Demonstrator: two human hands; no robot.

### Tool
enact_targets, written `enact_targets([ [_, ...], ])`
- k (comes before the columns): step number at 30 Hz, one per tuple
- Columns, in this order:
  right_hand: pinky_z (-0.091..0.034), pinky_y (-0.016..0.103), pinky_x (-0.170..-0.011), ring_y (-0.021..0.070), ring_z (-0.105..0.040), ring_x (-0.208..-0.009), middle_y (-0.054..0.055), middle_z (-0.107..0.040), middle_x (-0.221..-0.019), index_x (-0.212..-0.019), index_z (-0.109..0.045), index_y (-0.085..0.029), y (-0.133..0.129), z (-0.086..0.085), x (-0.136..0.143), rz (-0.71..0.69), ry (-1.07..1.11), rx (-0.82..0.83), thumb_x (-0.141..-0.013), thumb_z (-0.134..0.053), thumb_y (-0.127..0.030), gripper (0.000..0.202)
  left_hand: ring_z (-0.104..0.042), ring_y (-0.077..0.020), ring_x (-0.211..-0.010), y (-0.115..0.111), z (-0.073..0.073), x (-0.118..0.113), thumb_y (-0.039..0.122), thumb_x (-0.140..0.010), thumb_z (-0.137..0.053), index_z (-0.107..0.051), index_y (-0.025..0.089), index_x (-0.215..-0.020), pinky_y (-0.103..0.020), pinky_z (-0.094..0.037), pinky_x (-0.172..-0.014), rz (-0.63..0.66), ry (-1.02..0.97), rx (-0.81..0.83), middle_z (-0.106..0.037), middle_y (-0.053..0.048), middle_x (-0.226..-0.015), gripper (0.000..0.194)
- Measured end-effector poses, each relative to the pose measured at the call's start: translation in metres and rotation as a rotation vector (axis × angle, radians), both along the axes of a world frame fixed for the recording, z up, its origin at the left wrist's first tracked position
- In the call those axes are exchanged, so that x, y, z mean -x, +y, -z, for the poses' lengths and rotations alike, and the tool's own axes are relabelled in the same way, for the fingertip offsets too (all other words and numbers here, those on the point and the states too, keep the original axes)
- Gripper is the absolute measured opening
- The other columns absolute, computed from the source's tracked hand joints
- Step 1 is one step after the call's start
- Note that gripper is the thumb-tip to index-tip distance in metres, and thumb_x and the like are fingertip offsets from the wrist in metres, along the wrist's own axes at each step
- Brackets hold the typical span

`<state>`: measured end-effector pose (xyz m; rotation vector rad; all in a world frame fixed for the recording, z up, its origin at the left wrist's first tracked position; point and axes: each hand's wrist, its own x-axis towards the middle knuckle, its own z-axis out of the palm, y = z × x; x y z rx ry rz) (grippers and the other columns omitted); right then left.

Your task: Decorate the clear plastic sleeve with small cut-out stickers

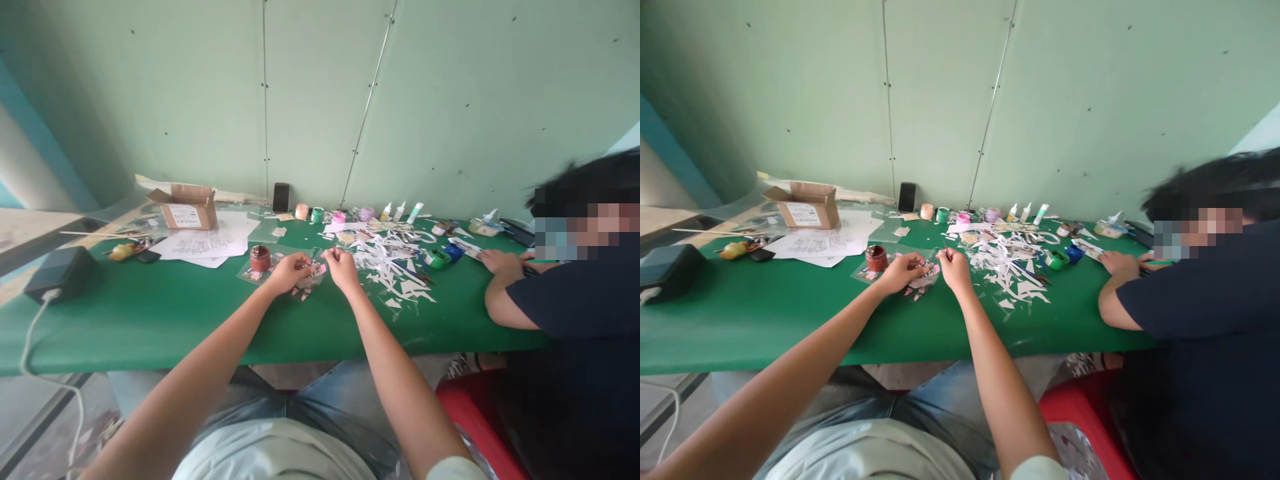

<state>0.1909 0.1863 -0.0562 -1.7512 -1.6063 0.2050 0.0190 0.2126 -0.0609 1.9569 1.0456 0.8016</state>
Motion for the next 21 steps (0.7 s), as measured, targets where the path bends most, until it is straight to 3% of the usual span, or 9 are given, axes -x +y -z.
enact_targets([
  [4,-0.057,0.034,-0.077,0.0173,-0.068,-0.083,0.003,-0.07,-0.097,-0.103,-0.068,-0.014,0.017,-0.004,0.003,-0.005,-0.039,0.012,-0.099,-0.059,-0.042,0.029,-0.063,-0.0112,-0.067,0.002,0.006,0.007,0.033,-0.097,-0.063,-0.065,0.013,-0.106,-0.026,-0.056,-0.06,-0.021,-0.159,0.084,-0.067,-0.002,-0.088,0.022],
  [8,-0.059,0.04,-0.085,0.0205,-0.068,-0.097,0.007,-0.068,-0.116,-0.119,-0.065,-0.016,0.014,0.004,0.007,0.0,-0.091,0.052,-0.099,-0.062,-0.038,0.03,-0.064,-0.0113,-0.068,-0.001,0.01,0.009,0.035,-0.099,-0.06,-0.063,0.014,-0.113,-0.025,-0.056,-0.059,-0.03,-0.259,0.145,-0.068,-0.003,-0.093,0.026],
  [12,-0.059,0.042,-0.087,0.0215,-0.067,-0.102,0.008,-0.067,-0.122,-0.122,-0.064,-0.017,0.002,0.01,0.01,0.004,-0.147,0.101,-0.099,-0.062,-0.038,0.031,-0.062,-0.01,-0.064,-0.003,0.007,0.009,0.036,-0.099,-0.06,-0.064,0.013,-0.11,-0.024,-0.055,-0.056,0.017,-0.254,0.187,-0.068,-0.002,-0.089,0.026],
  [21,-0.058,0.043,-0.089,0.0225,-0.067,-0.105,0.009,-0.065,-0.125,-0.125,-0.063,-0.018,-0.002,0.006,0.011,-0.041,-0.254,0.182,-0.099,-0.062,-0.037,0.032,-0.059,-0.0091,-0.06,-0.002,0.007,0.01,0.037,-0.097,-0.062,-0.065,0.012,-0.097,-0.023,-0.052,-0.054,0.095,-0.172,0.199,-0.065,0.001,-0.08,0.025],
])
